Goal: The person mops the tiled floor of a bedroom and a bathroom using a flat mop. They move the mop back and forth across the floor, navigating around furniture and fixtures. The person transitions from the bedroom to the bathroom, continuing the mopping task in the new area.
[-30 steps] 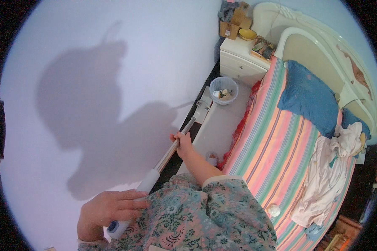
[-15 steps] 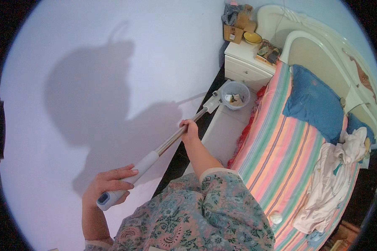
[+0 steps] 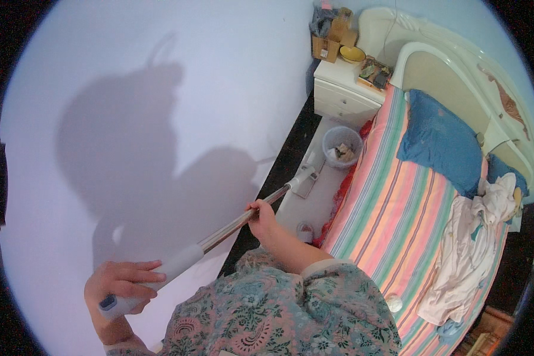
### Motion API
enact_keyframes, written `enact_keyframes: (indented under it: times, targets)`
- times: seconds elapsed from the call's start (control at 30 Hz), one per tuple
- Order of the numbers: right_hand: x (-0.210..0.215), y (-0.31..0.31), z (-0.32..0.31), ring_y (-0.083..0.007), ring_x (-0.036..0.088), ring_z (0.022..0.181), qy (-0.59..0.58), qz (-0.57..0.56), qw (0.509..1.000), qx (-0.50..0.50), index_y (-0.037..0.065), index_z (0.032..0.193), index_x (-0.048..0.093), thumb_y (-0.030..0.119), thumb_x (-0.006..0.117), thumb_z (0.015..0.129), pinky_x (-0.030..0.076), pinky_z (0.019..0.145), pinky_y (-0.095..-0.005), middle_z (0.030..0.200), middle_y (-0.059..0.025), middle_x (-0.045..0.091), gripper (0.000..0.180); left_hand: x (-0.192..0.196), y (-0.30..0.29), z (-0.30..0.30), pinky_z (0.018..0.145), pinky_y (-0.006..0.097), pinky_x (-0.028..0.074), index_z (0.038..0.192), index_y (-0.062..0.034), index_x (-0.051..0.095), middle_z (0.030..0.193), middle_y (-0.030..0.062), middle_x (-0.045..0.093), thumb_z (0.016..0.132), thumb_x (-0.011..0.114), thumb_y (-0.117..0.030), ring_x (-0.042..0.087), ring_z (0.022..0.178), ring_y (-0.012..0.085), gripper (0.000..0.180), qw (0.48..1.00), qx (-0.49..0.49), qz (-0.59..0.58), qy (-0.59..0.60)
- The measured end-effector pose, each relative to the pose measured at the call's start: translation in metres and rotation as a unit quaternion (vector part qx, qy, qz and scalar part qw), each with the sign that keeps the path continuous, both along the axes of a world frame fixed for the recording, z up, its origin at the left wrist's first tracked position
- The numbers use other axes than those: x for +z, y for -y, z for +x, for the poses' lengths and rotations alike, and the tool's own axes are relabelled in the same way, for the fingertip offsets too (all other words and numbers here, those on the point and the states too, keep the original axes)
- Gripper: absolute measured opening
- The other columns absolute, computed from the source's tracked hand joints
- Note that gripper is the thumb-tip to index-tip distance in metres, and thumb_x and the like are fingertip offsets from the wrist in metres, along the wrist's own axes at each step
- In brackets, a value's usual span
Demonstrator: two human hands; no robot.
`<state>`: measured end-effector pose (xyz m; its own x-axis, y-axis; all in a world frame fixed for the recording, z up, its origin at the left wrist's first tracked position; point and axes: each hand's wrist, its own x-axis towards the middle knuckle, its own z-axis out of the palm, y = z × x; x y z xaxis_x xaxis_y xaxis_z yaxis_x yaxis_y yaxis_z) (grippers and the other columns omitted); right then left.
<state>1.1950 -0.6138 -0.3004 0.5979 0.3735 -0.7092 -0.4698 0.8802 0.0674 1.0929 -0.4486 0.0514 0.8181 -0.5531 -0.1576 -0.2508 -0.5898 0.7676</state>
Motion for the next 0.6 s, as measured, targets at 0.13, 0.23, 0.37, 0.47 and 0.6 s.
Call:
enact_keyframes:
  times: [0.13, 0.23, 0.37, 0.47, 0.6]
  targets:
    - [-0.009, -0.005, -0.002, -0.0225, 0.048, 0.06, 0.023, 0.007, 1.0, -0.003, 0.004, 0.063, 0.039, -0.001, 0.046, 0.064, 0.043, 0.061, -0.0333, 0.063, -0.0091, 0.045, 0.009, -0.02, -0.013, -0.022, 0.083, 0.041, 0.048, 0.075, -0.0081, 0.063, 0.093, 0.0141, 0.063, 0.058, 0.071, -0.009, 0.061, 0.091, 0.0301, 0.02, 0.997, 0.043, -0.029, 0.049]
    - [-0.021, -0.002, 0.013, -0.0225, 0.048, 0.059, 0.044, 0.04, 0.997, -0.04, 0.004, 0.065, 0.039, -0.002, 0.046, 0.064, 0.045, 0.059, -0.0329, 0.062, -0.0091, 0.045, 0.009, -0.033, -0.006, -0.029, 0.08, 0.037, 0.048, 0.074, -0.0084, 0.063, 0.1, 0.0152, 0.061, 0.059, 0.07, -0.011, 0.058, 0.097, 0.0316, 0.016, 0.994, 0.079, -0.056, 0.043]
    - [-0.023, 0.016, 0.07, -0.0196, 0.047, 0.056, 0.025, 0.044, 0.99, -0.129, 0.005, 0.072, 0.039, 0.004, 0.047, 0.073, 0.044, 0.054, -0.029, 0.061, -0.0073, 0.043, 0.008, -0.063, 0.027, 0.001, 0.075, 0.034, 0.049, 0.077, -0.0082, 0.062, 0.098, 0.0119, 0.062, 0.06, 0.069, -0.009, 0.059, 0.097, 0.0301, 0.018, 0.977, 0.129, -0.118, 0.124]
    - [-0.035, 0.022, 0.103, -0.0163, 0.045, 0.052, 0.018, 0.045, 0.988, -0.147, 0.007, 0.075, 0.037, 0.011, 0.048, 0.081, 0.042, 0.048, -0.0264, 0.06, -0.0052, 0.042, 0.013, -0.081, 0.033, 0.027, 0.076, 0.034, 0.05, 0.08, -0.0081, 0.062, 0.096, 0.0103, 0.062, 0.06, 0.067, -0.007, 0.059, 0.095, 0.0297, 0.021, 0.975, 0.116, -0.099, 0.16]
    - [-0.068, 0.02, 0.102, -0.0131, 0.044, 0.047, 0.032, 0.03, 0.985, -0.166, 0.009, 0.074, 0.036, 0.016, 0.051, 0.085, 0.04, 0.044, -0.0247, 0.057, -0.0024, 0.041, 0.02, -0.079, 0.028, 0.052, 0.081, 0.036, 0.049, 0.078, -0.0065, 0.062, 0.096, 0.0115, 0.063, 0.061, 0.064, -0.004, 0.06, 0.094, 0.031, 0.018, 0.986, 0.032, -0.082, 0.144]
